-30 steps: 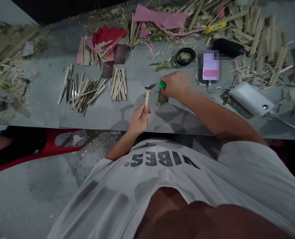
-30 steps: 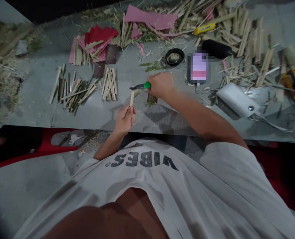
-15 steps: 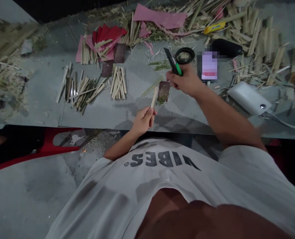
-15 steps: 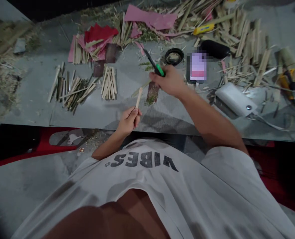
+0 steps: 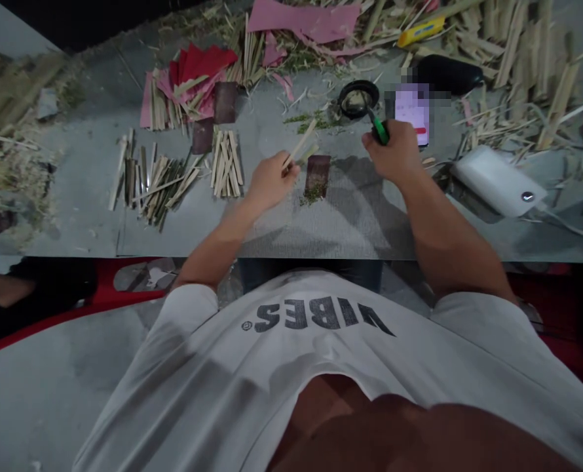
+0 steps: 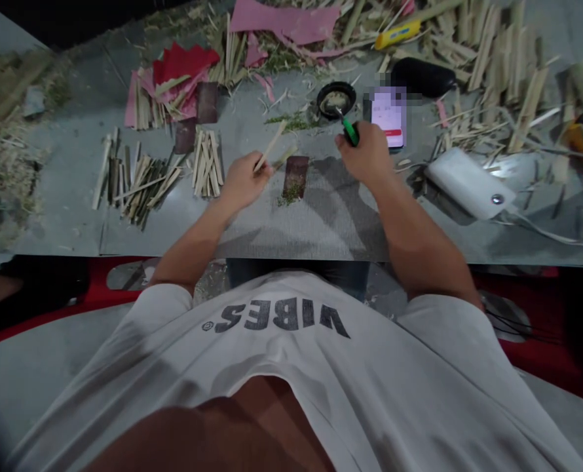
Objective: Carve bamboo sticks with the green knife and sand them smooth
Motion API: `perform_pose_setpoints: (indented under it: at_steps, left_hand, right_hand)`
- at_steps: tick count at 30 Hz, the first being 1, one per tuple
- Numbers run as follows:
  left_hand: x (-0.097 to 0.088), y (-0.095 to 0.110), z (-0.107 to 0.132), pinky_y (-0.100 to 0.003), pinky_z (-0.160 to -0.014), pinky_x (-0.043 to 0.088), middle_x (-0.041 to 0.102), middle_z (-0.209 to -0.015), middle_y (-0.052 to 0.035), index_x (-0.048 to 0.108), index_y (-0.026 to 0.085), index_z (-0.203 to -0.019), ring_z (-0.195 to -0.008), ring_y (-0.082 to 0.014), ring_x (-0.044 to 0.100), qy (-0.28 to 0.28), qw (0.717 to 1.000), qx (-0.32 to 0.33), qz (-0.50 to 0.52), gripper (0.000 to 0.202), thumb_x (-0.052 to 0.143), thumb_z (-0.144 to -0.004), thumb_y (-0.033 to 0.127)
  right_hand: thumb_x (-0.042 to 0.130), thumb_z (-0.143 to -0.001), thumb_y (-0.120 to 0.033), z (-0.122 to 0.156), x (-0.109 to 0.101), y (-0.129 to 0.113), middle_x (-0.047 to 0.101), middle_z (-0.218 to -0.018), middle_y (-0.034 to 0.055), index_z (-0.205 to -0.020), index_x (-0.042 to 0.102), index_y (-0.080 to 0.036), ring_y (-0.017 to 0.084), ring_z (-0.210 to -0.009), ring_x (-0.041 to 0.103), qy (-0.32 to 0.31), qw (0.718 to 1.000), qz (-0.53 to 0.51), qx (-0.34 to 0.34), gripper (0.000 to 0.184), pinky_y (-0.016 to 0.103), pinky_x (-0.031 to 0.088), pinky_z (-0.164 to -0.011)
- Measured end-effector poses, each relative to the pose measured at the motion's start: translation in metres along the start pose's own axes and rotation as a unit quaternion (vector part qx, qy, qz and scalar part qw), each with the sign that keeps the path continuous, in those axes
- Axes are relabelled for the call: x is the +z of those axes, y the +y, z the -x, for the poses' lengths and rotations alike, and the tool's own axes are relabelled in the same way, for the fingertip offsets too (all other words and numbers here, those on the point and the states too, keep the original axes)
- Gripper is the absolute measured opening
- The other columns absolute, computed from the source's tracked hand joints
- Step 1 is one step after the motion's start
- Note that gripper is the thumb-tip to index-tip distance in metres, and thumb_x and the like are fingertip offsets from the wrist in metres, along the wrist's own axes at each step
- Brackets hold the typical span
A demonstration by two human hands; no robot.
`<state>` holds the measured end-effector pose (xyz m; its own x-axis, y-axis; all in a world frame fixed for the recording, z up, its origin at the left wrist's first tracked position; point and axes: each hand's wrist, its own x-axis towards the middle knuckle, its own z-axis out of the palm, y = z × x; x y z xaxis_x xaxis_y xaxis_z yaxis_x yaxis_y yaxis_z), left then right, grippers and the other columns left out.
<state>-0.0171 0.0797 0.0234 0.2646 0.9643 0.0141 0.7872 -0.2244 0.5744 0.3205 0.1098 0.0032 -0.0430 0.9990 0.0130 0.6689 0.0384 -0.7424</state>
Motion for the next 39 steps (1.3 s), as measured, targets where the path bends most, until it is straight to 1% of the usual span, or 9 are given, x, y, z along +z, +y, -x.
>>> perform_pose_setpoints:
  at_steps: [2,6,8,14,17,25,30,36,39]
  left_hand:
    - [-0.003,0.009,-0.031,-0.044,-0.093,0.057,0.084,-0.102,-0.0054,0.085,0.029,-0.124,-0.099,-0.0315,0.084,-0.051,0.996,0.036,-0.062,0.008,0.085,-0.117,0.024]
    - [-0.005,0.031,-0.078,-0.043,-0.104,0.061,0.092,-0.137,-0.0101,0.090,0.026,-0.153,-0.126,-0.0317,0.085,-0.167,0.969,0.077,-0.165,0.045,0.099,-0.108,0.030]
    - [-0.004,0.037,-0.089,-0.045,-0.110,0.061,0.092,-0.147,-0.0136,0.091,0.023,-0.156,-0.137,-0.0350,0.084,-0.184,0.957,0.084,-0.208,0.052,0.099,-0.105,0.027]
    - [0.005,0.030,-0.093,-0.047,-0.102,0.063,0.093,-0.136,-0.0175,0.093,0.019,-0.144,-0.123,-0.0370,0.087,-0.188,0.948,0.064,-0.248,0.037,0.083,-0.108,0.021]
    - [0.004,0.028,-0.093,-0.047,-0.101,0.064,0.093,-0.136,-0.0178,0.093,0.020,-0.139,-0.124,-0.0388,0.087,-0.206,0.945,0.059,-0.249,0.036,0.080,-0.106,0.020]
    - [-0.007,0.024,-0.095,-0.056,-0.116,0.067,0.091,-0.156,-0.0216,0.087,0.023,-0.161,-0.142,-0.0467,0.085,-0.211,0.951,0.070,-0.216,0.059,0.073,-0.104,0.024]
    - [-0.002,0.014,-0.102,-0.051,-0.108,0.066,0.093,-0.144,-0.0181,0.091,0.024,-0.142,-0.132,-0.0423,0.087,-0.194,0.958,0.047,-0.204,0.046,0.083,-0.097,0.019]
    - [-0.007,0.008,-0.110,-0.037,-0.090,0.053,0.088,-0.116,-0.0045,0.080,0.023,-0.110,-0.108,-0.0215,0.075,-0.165,0.971,0.033,-0.171,0.030,0.101,-0.090,0.016]
    - [-0.018,0.004,-0.114,-0.040,-0.093,0.054,0.082,-0.099,-0.0024,0.072,0.026,-0.094,-0.108,-0.0241,0.076,-0.162,0.980,0.038,-0.111,0.027,0.099,-0.092,0.022]
  right_hand:
    - [0.084,-0.123,-0.008,0.000,-0.001,-0.001,0.035,-0.083,-0.0042,-0.088,0.035,-0.033,0.021,-0.084,0.027,0.034,0.996,0.082,0.017,0.064,0.045,0.022,-0.088]
    - [0.084,-0.121,-0.026,0.004,0.003,-0.005,0.036,-0.085,0.0000,-0.089,0.038,-0.032,0.026,-0.086,0.043,0.048,0.986,0.162,0.012,0.056,0.045,0.031,-0.089]
    - [0.080,-0.120,-0.032,0.005,0.003,-0.003,0.041,-0.084,0.0029,-0.089,0.038,-0.033,0.030,-0.090,0.051,0.058,0.986,0.158,0.013,0.052,0.046,0.035,-0.090]
    - [0.075,-0.122,-0.054,0.000,-0.002,0.010,0.049,-0.082,0.0073,-0.090,0.038,-0.033,0.033,-0.095,0.056,0.075,0.986,0.145,0.012,0.053,0.048,0.039,-0.089]
    - [0.075,-0.121,-0.048,-0.001,-0.003,0.009,0.045,-0.080,0.0062,-0.088,0.038,-0.032,0.032,-0.094,0.056,0.080,0.984,0.157,0.020,0.051,0.048,0.039,-0.089]
    - [0.077,-0.122,-0.033,0.004,-0.002,-0.001,0.041,-0.083,0.0028,-0.087,0.036,-0.032,0.029,-0.089,0.049,0.063,0.986,0.147,0.043,0.053,0.047,0.035,-0.092]
    - [0.077,-0.122,-0.044,0.006,-0.001,0.001,0.035,-0.077,0.0018,-0.087,0.035,-0.033,0.029,-0.089,0.043,0.048,0.989,0.131,0.040,0.056,0.047,0.034,-0.091]
    - [0.079,-0.116,-0.035,0.006,0.002,0.001,0.037,-0.078,0.0013,-0.084,0.036,-0.034,0.029,-0.085,0.041,0.069,0.985,0.153,0.034,0.054,0.046,0.030,-0.087]
    - [0.081,-0.118,-0.036,0.008,-0.001,-0.001,0.037,-0.077,0.0012,-0.084,0.036,-0.033,0.029,-0.086,0.043,0.066,0.985,0.153,0.036,0.056,0.046,0.031,-0.088]
